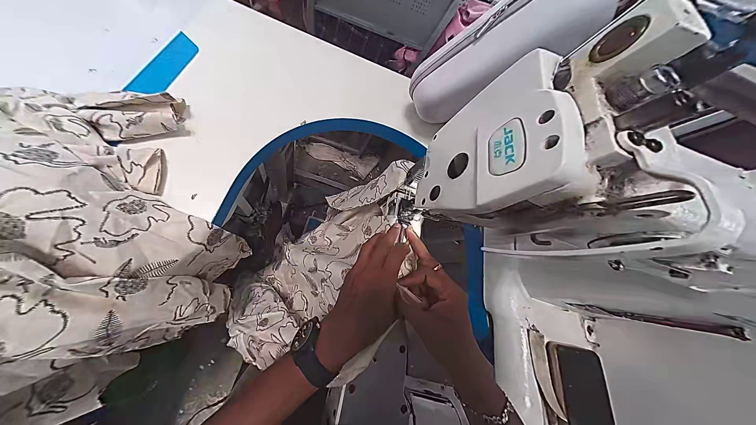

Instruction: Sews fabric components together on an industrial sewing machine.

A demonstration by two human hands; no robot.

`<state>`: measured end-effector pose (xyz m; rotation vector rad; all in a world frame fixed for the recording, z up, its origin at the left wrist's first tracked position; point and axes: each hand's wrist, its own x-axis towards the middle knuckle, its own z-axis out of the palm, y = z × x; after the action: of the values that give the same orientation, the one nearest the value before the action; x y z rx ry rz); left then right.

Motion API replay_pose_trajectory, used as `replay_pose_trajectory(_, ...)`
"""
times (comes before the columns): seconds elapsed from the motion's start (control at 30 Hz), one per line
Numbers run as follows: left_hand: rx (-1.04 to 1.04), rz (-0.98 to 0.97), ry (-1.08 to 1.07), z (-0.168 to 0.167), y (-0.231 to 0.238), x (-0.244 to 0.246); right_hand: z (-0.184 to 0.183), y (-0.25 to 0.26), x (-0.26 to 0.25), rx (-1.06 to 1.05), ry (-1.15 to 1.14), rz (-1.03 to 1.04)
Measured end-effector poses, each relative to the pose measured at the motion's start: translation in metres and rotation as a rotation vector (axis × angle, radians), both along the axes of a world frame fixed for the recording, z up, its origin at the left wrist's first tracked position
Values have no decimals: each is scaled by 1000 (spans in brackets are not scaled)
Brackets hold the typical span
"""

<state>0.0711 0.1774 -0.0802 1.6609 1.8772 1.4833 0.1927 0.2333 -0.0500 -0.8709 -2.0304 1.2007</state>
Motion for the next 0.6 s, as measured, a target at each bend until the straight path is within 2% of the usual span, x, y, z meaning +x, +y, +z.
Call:
replay_pose_trajectory(0.17,47,34,-81,-2,17,-7,0,-16,-22,410,-149,-240)
replay_pose_trajectory(0.23,4,47,-97,3,14,-8,10,-24,-14,529,-282,-291)
replay_pose_trajectory(0.27,-60,45,-118,9,3,-8,21,-34,-1,560,-388,-298)
replay_pose_trajectory(0.33,-334,-75,-232,34,-29,-13,37,-51,35,565,-581,-288)
replay_pose_trajectory(0.4,-540,-176,-265,49,-61,-13,29,-58,74,386,-711,-196)
replay_pose_trajectory(0.5,-524,-210,-277,42,-81,-12,1,-27,104,-187,-840,179)
replay_pose_trajectory(0.53,-497,-230,-301,38,-83,-12,-5,-16,104,-285,-804,313)
replay_pose_trajectory(0.6,-465,-282,-346,31,-84,-13,-8,-7,95,-310,-647,478)
